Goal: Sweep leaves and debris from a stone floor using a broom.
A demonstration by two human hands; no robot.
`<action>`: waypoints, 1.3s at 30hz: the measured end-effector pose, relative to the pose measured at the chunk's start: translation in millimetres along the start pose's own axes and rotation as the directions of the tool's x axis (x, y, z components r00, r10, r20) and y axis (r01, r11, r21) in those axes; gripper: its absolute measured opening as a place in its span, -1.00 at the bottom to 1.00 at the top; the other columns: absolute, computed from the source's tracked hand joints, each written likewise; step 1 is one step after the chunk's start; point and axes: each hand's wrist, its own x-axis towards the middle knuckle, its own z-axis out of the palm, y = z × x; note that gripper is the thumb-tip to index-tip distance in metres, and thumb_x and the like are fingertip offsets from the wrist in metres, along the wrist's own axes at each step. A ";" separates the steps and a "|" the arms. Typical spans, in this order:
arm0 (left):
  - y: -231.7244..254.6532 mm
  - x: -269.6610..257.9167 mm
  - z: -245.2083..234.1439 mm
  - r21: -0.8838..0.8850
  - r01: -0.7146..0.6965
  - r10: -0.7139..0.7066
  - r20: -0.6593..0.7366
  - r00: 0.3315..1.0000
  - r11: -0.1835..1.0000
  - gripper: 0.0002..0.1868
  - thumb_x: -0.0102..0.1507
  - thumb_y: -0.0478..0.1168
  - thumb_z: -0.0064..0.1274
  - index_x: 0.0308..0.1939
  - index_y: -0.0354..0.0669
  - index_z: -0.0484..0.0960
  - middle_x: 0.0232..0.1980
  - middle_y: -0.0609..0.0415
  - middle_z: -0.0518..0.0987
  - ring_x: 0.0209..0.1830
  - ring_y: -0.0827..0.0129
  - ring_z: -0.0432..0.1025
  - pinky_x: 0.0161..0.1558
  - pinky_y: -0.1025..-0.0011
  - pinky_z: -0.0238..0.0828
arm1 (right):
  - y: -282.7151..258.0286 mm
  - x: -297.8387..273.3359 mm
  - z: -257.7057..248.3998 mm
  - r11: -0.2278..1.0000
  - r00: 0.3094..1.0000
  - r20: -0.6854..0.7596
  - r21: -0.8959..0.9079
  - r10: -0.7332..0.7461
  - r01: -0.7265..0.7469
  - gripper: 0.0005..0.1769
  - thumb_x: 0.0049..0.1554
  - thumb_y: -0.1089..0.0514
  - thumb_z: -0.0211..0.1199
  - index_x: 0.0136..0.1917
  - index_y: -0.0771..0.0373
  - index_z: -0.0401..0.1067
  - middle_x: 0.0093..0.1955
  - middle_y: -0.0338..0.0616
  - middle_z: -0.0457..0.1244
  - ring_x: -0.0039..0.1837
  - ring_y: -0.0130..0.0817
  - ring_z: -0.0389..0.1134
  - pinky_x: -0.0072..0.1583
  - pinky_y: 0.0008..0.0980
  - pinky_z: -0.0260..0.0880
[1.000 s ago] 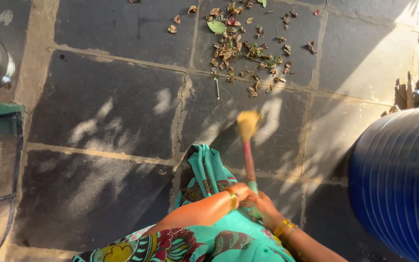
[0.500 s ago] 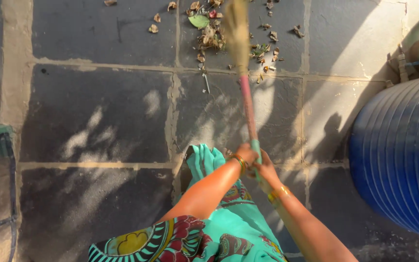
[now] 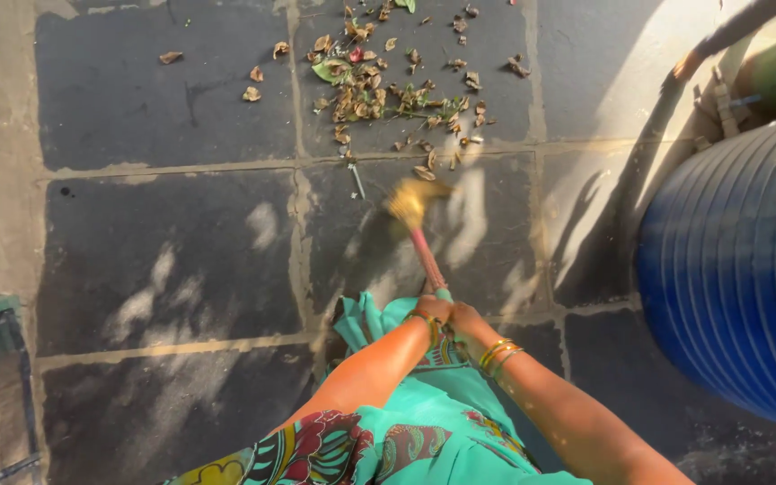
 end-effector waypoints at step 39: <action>121.4 74.6 155.2 -0.062 0.140 -0.129 0.149 0.980 0.988 -0.73 0.07 -0.35 0.11 -0.15 -0.35 0.66 -0.23 -0.19 0.66 -0.34 0.12 0.57 -0.40 0.15 0.49 | -111.7 -15.7 -146.9 0.995 0.989 -0.125 0.050 -0.076 0.082 -0.68 0.23 0.13 0.03 0.26 0.09 0.18 -0.36 -0.23 0.15 -0.42 -0.39 0.15 -0.43 -0.31 0.20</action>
